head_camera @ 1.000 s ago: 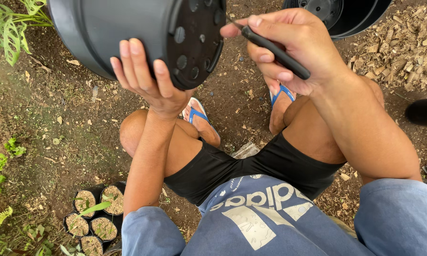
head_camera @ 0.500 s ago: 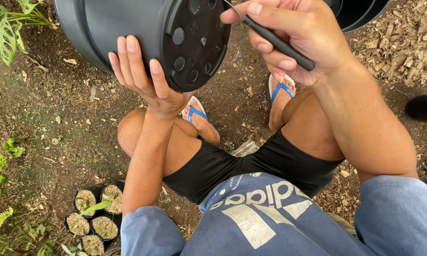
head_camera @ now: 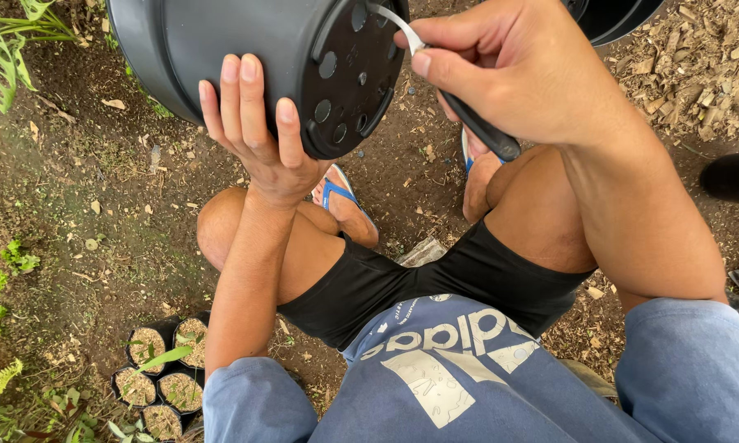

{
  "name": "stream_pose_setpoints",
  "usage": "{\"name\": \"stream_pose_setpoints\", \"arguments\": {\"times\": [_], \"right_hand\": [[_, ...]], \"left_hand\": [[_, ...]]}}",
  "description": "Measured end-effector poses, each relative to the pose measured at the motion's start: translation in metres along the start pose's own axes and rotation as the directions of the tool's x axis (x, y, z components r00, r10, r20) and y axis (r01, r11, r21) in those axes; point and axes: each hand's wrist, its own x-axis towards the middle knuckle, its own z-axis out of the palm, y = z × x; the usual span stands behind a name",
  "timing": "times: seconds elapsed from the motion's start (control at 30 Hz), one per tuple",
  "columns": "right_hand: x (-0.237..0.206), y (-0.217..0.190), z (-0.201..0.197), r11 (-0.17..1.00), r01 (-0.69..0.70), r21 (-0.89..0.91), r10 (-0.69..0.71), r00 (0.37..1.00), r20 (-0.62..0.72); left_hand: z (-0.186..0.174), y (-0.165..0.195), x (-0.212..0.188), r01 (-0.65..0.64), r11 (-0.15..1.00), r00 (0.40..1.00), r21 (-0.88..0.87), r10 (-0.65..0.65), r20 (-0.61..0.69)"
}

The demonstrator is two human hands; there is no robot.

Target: The person uses a small knife to puncture and enlarge drainage holes in the bottom of black plastic plant pots. They work on one pot at a time, rotating it to access different spots, and then set the finished pot aside to pick up another.

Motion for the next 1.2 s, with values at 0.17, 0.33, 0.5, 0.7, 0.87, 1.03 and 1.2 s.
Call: {"name": "stream_pose_setpoints", "arguments": {"times": [0.17,0.33,0.5,0.7,0.87,1.03,1.2], "right_hand": [[-0.007,0.004,0.002,0.897,0.121,-0.426,-0.139,0.99,-0.012],[-0.008,0.01,0.006,0.492,0.319,-0.81,-0.356,0.923,0.147],[-0.011,0.008,0.012,0.112,0.206,-0.972,-0.413,0.899,0.143],[-0.001,0.007,0.012,0.258,0.254,-0.932,-0.519,0.85,0.088],[-0.007,0.0,0.008,0.39,0.256,-0.884,-0.591,0.806,-0.027],[-0.001,-0.006,0.016,0.337,0.26,-0.905,-0.546,0.837,0.037],[-0.001,-0.008,0.016,0.309,0.261,-0.914,-0.533,0.844,0.061]], "left_hand": [[-0.001,0.002,0.001,-0.021,1.0,0.999,0.009,0.021,0.051],[0.0,0.005,0.005,0.021,1.0,0.997,-0.012,-0.021,0.07],[0.0,0.0,0.01,0.089,0.992,0.991,-0.092,-0.079,0.106],[-0.005,-0.013,0.018,0.202,0.949,0.977,-0.241,-0.177,0.12],[-0.007,-0.021,0.026,0.314,0.863,0.948,-0.396,-0.306,0.083],[-0.011,-0.032,0.024,0.316,0.846,0.946,-0.429,-0.314,0.079],[-0.013,-0.034,0.022,0.287,0.872,0.957,-0.396,-0.281,0.075]]}}
